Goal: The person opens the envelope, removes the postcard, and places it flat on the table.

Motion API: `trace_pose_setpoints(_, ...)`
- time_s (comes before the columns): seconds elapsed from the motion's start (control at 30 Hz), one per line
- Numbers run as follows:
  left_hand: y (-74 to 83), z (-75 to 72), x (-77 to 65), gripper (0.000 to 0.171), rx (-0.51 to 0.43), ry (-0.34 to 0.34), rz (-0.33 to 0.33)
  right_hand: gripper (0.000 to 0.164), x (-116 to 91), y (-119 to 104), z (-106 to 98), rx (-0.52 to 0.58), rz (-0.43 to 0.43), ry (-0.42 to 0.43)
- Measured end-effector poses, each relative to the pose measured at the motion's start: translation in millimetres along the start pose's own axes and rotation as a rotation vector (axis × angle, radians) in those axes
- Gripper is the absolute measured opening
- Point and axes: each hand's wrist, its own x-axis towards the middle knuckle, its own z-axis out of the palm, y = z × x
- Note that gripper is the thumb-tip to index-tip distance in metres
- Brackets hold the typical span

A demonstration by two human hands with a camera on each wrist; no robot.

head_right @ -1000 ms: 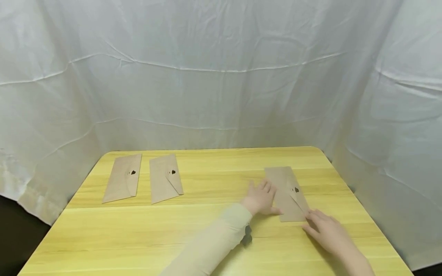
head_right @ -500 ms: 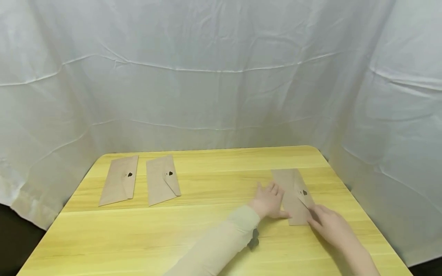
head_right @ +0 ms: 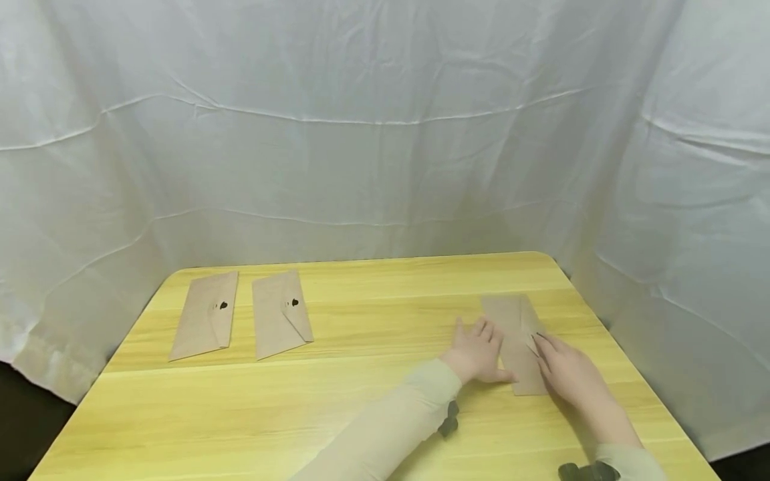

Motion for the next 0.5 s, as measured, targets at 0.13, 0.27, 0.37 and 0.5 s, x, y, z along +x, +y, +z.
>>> trace_pose_setpoints(0.13,0.4,0.4,1.7,0.090,-0.016,-0.001,0.001,0.044,5.3,-0.7,-0.6,-0.014,-0.004,-0.006)
trace_pose_setpoints(0.27,0.9,3.1,8.4,0.091,-0.039,-0.029,0.008,0.042,10.4,-0.5,1.8,-0.016,-0.004,-0.021)
trace_pose_setpoints(0.37,2.1,6.9,14.5,0.092,-0.036,-0.055,0.003,0.042,11.6,-0.3,3.6,-0.018,-0.008,-0.029)
trace_pose_setpoints(0.5,2.9,11.1,19.1,0.092,-0.025,-0.049,-0.005,0.041,11.6,-1.2,2.2,-0.018,-0.009,-0.036)
